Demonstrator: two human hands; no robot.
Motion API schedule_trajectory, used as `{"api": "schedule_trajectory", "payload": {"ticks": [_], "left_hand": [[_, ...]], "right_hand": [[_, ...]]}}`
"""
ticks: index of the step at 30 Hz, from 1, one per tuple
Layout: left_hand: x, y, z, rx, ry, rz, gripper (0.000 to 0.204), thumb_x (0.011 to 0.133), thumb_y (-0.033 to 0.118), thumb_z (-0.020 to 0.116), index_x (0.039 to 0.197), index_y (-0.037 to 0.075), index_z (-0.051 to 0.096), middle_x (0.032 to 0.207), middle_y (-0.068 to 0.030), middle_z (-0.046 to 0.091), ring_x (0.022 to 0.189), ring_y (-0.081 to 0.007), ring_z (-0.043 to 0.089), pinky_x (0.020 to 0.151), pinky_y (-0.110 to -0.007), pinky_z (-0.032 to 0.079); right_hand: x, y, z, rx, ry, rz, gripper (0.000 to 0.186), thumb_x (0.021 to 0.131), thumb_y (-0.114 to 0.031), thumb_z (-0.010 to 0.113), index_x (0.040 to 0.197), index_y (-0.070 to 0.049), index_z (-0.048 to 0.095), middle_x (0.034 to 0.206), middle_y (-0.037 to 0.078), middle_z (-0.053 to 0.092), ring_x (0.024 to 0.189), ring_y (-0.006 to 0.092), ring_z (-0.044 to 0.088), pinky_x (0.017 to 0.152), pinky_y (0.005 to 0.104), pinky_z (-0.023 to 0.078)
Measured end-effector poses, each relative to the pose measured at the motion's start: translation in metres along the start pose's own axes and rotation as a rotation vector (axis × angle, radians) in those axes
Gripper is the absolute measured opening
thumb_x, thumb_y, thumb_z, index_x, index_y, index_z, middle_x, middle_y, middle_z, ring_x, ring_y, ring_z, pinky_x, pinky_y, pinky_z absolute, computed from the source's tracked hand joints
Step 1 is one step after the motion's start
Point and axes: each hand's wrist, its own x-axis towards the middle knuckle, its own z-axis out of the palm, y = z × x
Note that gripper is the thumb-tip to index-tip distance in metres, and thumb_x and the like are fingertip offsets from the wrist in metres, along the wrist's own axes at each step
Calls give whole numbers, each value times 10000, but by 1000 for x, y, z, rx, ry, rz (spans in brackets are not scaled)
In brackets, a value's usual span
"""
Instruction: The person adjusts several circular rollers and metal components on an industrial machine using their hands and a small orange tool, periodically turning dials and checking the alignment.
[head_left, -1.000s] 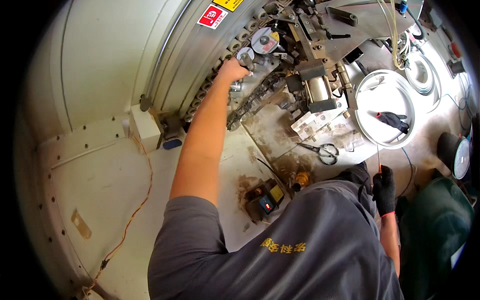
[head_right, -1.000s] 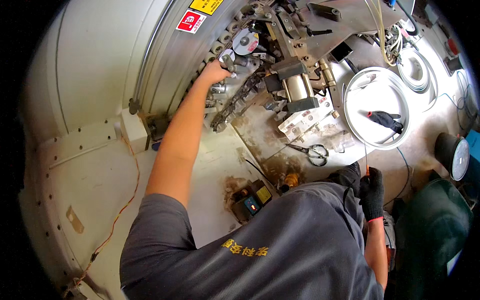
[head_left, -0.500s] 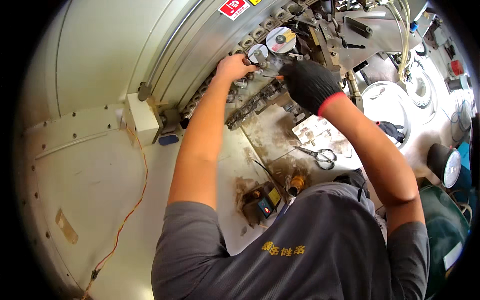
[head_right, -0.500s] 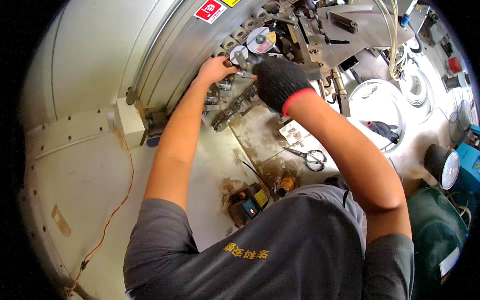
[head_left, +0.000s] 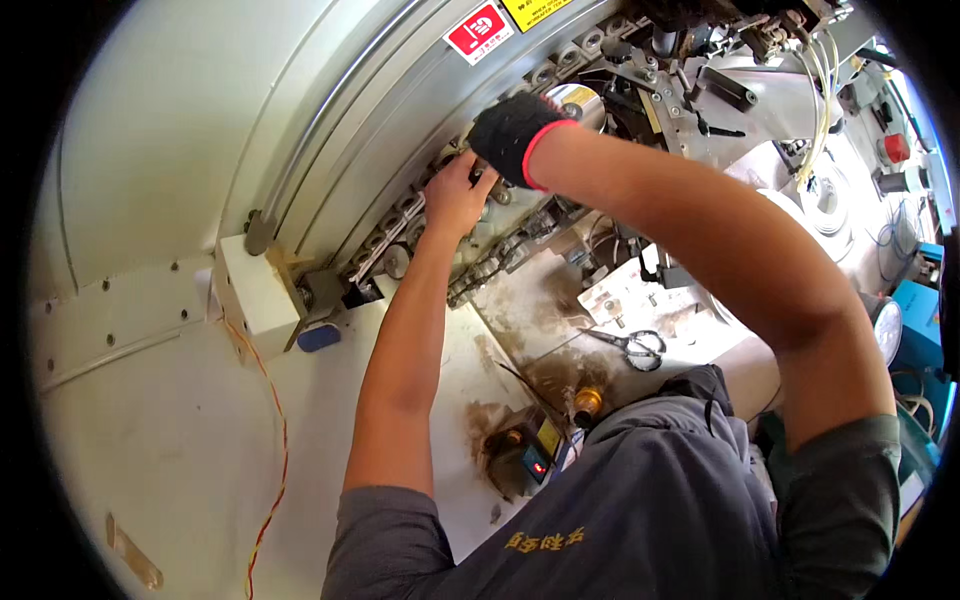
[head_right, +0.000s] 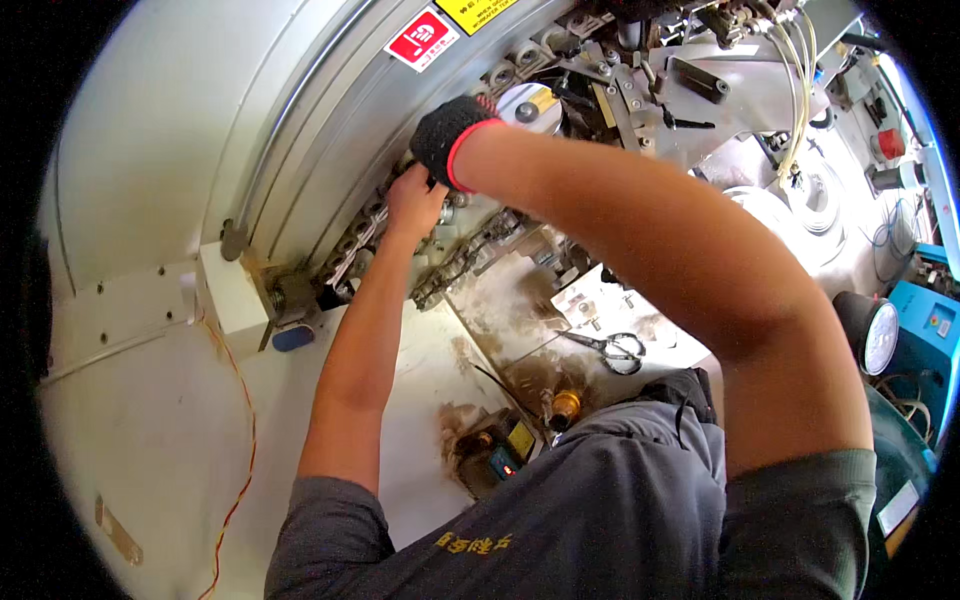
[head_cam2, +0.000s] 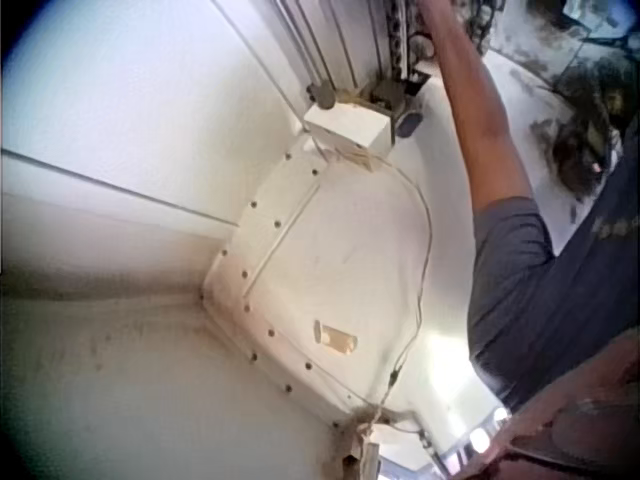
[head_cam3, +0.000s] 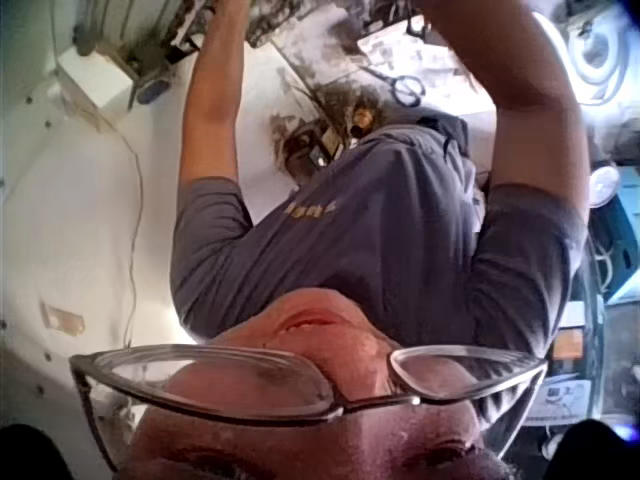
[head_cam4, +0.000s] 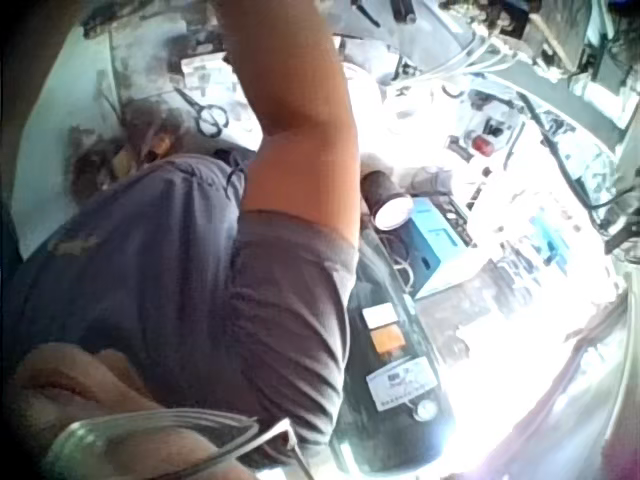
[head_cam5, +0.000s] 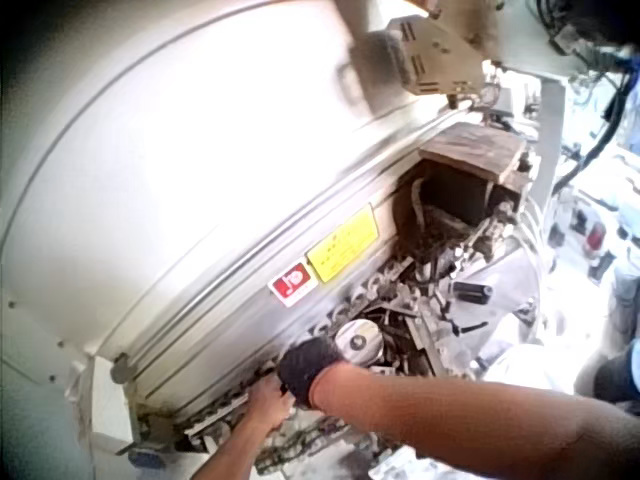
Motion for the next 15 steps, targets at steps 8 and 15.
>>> {"api": "schedule_trajectory", "payload": {"ticks": [8, 15], "left_hand": [[0, -4, -1, 36, 82, 90, 403, 846, 424, 690, 1094, 108, 658, 876, -185, 680, 818, -399, 642, 716, -480, 491], [2, -4, 4, -44, 78, 43, 349, 826, 331, 708, 1084, 100, 661, 911, -185, 681, 841, -399, 645, 737, -467, 503]], "right_hand": [[14, 1, 20, 48, 90, 12, 141, 729, -184, 703, 825, -93, 752, 856, 145, 729, 806, 318, 722, 701, 450, 563], [6, 1, 23, 97, 98, 9, 138, 723, -185, 708, 818, -95, 752, 857, 148, 728, 800, 319, 722, 698, 452, 563]]}}
